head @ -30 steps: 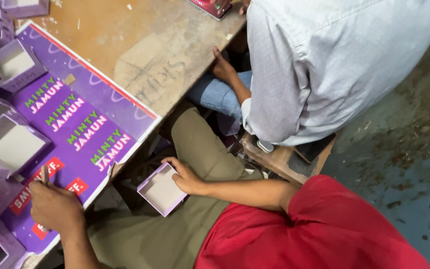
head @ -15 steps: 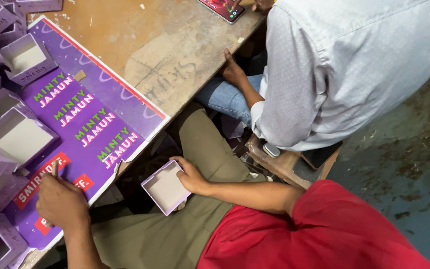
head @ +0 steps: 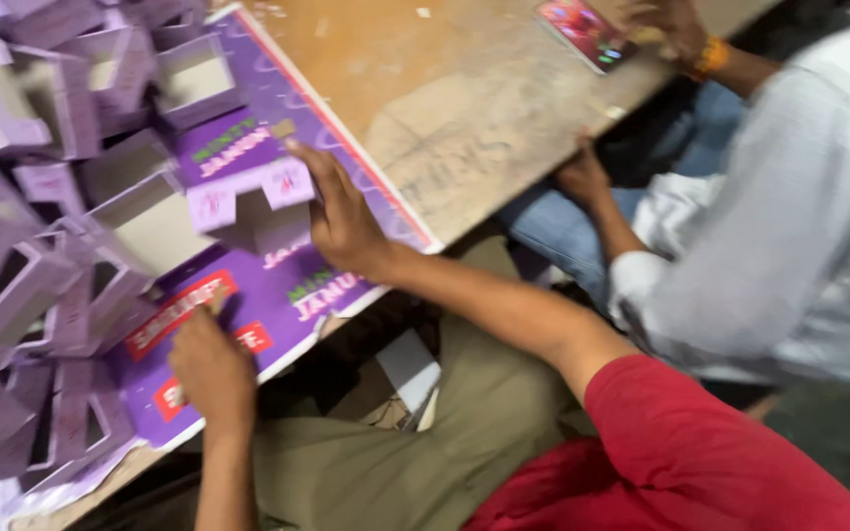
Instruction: The person assembles small purple cardboard boxes by folding flaps and inserting inner trays. They repeatedly pick up flat box parts, fold them into shape, and place them on the table. The person also handles small white inserts and stacks completed boxes.
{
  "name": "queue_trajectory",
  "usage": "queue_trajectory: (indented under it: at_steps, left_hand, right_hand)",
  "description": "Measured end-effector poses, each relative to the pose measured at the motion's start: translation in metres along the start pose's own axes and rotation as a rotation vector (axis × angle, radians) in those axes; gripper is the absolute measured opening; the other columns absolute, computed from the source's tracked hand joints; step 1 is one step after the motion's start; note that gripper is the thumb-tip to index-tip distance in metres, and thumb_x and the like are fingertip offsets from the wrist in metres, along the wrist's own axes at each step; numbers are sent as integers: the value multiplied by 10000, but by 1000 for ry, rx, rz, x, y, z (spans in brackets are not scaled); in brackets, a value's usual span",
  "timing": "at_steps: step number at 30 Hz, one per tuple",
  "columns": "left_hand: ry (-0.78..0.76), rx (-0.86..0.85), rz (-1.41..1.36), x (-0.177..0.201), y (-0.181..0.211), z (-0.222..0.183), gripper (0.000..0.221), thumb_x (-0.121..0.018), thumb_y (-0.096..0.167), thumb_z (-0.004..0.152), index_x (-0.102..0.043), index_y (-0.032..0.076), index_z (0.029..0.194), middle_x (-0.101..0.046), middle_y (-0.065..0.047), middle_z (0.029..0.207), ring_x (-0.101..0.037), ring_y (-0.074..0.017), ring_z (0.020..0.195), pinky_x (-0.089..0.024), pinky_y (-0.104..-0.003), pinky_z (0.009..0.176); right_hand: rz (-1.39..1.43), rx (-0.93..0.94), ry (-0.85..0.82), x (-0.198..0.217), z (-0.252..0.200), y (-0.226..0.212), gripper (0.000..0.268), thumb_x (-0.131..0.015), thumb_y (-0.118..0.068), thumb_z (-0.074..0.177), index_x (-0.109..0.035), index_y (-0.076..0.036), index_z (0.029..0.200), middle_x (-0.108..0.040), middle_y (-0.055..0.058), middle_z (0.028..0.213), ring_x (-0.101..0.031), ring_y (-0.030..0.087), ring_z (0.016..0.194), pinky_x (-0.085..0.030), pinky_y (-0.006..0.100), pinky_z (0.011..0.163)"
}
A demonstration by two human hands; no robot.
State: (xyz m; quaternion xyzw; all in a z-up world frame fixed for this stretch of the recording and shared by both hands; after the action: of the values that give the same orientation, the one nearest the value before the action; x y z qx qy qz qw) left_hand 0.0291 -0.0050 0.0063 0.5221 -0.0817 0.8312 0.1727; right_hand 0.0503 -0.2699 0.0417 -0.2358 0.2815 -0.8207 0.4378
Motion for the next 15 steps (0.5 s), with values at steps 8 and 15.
queue_trajectory:
  at_steps: [8, 15]
  left_hand:
    - [-81, 64, -4, 1, 3, 3, 420, -650, 83, 854, -587, -14, 1258, -639, -174, 1025, -602, -356, 972, -460, -487, 840]
    - [-17, -51, -12, 6, 26, 36, 466, -636, 60, 834, -595, -17, 1291, -659, -187, 1062, -610, -359, 957, -471, -471, 816]
  right_hand:
    - [-63, 232, -220, -87, 48, 98, 642, -590, 88, 878, -440, -154, 1453, -564, 202, 1364, -644, 413, 1201, -569, 451, 995]
    - [-37, 88, -164, -92, 54, 131, 726, -505, 96, 712, -480, -121, 1405, -580, 222, 1342, -670, 416, 1123, -595, 446, 984]
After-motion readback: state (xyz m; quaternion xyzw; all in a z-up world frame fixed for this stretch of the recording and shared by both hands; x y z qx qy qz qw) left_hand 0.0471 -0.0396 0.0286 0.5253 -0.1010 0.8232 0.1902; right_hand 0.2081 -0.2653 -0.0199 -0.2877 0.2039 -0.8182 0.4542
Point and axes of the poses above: each hand's wrist, its own z-axis towards the middle knuckle, its own x-axis out of the back of the hand, y = z × x, the point moved 2 cm from there along z, towards the middle knuckle
